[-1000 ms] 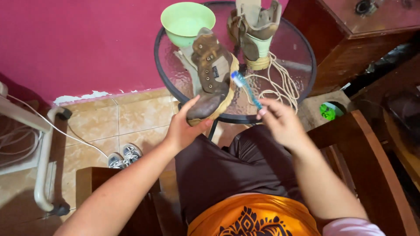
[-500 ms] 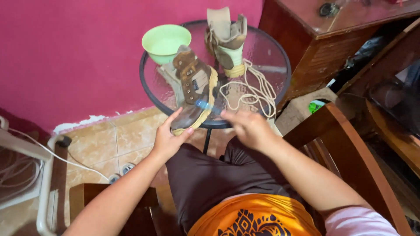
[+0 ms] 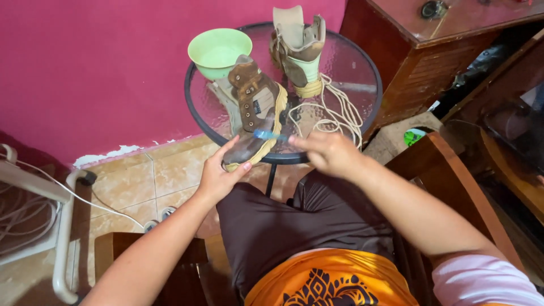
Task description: A person uses a toothbrush and a bowl of cleaning solution to scrub dirt off a tan boot while sitting at a glass table.
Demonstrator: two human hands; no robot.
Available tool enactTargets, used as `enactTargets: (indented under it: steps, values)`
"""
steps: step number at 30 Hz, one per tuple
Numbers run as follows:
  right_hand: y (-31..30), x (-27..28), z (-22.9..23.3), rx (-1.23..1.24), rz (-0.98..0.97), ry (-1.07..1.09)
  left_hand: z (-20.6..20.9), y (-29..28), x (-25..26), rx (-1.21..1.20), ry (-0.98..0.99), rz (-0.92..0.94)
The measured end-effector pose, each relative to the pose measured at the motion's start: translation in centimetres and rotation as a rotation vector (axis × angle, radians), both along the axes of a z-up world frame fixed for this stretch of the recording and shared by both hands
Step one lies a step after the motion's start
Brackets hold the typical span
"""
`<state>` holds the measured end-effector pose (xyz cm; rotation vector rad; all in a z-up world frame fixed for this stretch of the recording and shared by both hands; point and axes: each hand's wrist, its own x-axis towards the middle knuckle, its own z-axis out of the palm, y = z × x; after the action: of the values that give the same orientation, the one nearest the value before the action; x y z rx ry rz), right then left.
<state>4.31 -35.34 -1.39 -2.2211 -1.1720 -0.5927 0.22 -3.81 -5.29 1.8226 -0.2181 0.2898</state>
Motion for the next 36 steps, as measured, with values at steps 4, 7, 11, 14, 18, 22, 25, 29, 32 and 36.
enactTargets:
  steps: [4, 7, 11, 14, 18, 22, 25, 29, 32, 36]
  values:
    - [-1.5, 3.0, 0.6, -0.035, -0.109, -0.092, -0.5, 0.4, 0.5, 0.037, -0.023, -0.008]
    - [-0.1, 2.1, 1.1, -0.015, -0.028, -0.106, -0.2, 0.6, 0.9, -0.021, -0.024, -0.028]
    - [-1.7, 3.5, -0.6, -0.015, -0.008, -0.039, -1.0, 1.0, 0.7, -0.010, -0.027, -0.043]
    - [-2.5, 3.7, -1.2, -0.001, -0.046, -0.039, -0.8, 1.0, 0.9, -0.013, -0.040, -0.056]
    - [-0.7, -2.2, -0.4, -0.030, 0.011, -0.052, -3.2, 1.5, 1.7, -0.057, -0.029, -0.069]
    - [-1.8, 0.6, -1.4, -0.006, -0.033, -0.009, -2.5, 0.6, 0.6, -0.134, -0.011, -0.071]
    - [-1.8, 1.3, -1.7, 0.038, -0.100, -0.076, -2.4, 1.0, 1.4, -0.110, -0.018, -0.076]
    - [-0.2, -2.6, -1.6, 0.023, -0.057, 0.006, -2.1, 1.3, 1.6, -0.041, -0.024, -0.044]
    - [-0.7, -2.1, -2.1, 0.048, -0.133, 0.016, -1.7, 0.9, 1.2, -0.011, -0.007, -0.028]
    - [1.3, -5.6, -3.5, 0.036, -0.175, 0.066, -0.8, 0.1, 0.2, 0.038, 0.074, -0.004]
